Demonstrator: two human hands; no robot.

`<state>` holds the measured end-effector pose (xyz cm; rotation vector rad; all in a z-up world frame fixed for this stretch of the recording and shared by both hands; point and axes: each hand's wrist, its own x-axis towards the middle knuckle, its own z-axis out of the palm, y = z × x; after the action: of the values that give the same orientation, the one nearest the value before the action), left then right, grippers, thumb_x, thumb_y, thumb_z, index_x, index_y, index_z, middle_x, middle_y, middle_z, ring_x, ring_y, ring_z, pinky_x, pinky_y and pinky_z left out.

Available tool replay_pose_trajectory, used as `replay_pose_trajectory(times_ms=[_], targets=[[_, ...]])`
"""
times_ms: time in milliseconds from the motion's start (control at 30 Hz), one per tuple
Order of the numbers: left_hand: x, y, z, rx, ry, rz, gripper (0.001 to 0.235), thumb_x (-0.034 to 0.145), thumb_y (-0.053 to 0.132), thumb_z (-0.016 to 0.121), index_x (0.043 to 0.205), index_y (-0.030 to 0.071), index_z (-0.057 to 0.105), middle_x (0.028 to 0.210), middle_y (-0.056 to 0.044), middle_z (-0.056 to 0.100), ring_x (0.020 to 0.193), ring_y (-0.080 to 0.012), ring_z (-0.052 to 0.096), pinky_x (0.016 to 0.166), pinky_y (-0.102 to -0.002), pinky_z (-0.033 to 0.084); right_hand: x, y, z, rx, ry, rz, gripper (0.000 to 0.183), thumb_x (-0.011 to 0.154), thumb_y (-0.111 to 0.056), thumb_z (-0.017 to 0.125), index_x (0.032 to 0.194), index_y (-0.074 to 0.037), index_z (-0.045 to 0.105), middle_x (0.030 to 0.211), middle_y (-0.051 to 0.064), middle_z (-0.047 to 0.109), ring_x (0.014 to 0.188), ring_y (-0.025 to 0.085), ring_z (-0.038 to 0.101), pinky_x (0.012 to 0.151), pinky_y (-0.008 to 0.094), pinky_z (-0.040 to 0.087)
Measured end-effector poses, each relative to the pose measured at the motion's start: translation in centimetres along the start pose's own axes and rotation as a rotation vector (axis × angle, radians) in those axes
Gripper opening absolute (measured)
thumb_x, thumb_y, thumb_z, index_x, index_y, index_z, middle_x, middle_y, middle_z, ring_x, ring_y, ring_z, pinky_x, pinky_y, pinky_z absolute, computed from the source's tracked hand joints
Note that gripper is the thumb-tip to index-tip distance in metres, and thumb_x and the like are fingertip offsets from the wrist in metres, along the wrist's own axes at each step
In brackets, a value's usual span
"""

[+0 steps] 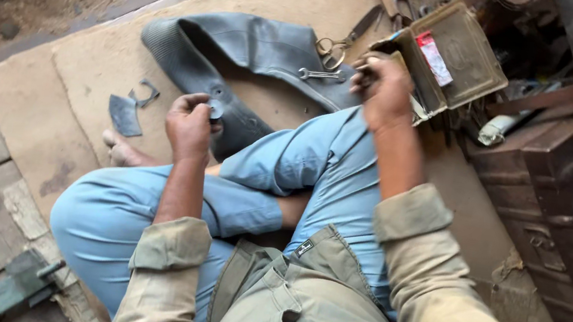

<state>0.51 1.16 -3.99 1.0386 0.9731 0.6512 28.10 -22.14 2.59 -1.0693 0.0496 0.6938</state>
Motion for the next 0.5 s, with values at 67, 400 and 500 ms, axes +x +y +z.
replay_pose_trajectory(times_ms=[67,400,500], targets=[[-0.3,0.5,0.3,-0.008,0.019,-0.008,0.018,0.090,0.000,0.056,0.103,-0.001,0.067,0.086,-0.008,0.069,0.064,-0.0141,0.067,0.050,-0.028,0.056,1.6,-2.4,-3.6,-0.096,0.054,-0.058,0.016,0.089,-0.006,0.055,0.101,-0.005,0.064,0.089,0.012,0.069,0.069,0.023,0.067,0.060,0.035,0.056],[-1.1,1.9,0.8,0.037,0.045,-0.075,0.015,0.091,0.002,0.056,0.102,-0.001,0.066,0.086,-0.009,0.069,0.063,-0.0144,0.066,0.050,-0.028,0.057,4.6,-8.6,-11.3,-1.463,0.229,-0.266,0.026,0.088,-0.012,0.067,0.113,-0.007,0.074,0.105,0.016,0.075,0.093,0.028,0.072,0.083,0.041,0.056],[-1.0,1.4,0.8,0.064,0.043,-0.065,0.015,0.092,0.003,0.057,0.103,-0.002,0.067,0.086,-0.009,0.069,0.063,-0.0144,0.066,0.050,-0.028,0.056,4.8,-7.2,-8.6,-1.541,0.105,-0.406,0.027,0.089,-0.016,0.071,0.114,-0.010,0.078,0.113,0.015,0.076,0.104,0.029,0.072,0.095,0.039,0.055]])
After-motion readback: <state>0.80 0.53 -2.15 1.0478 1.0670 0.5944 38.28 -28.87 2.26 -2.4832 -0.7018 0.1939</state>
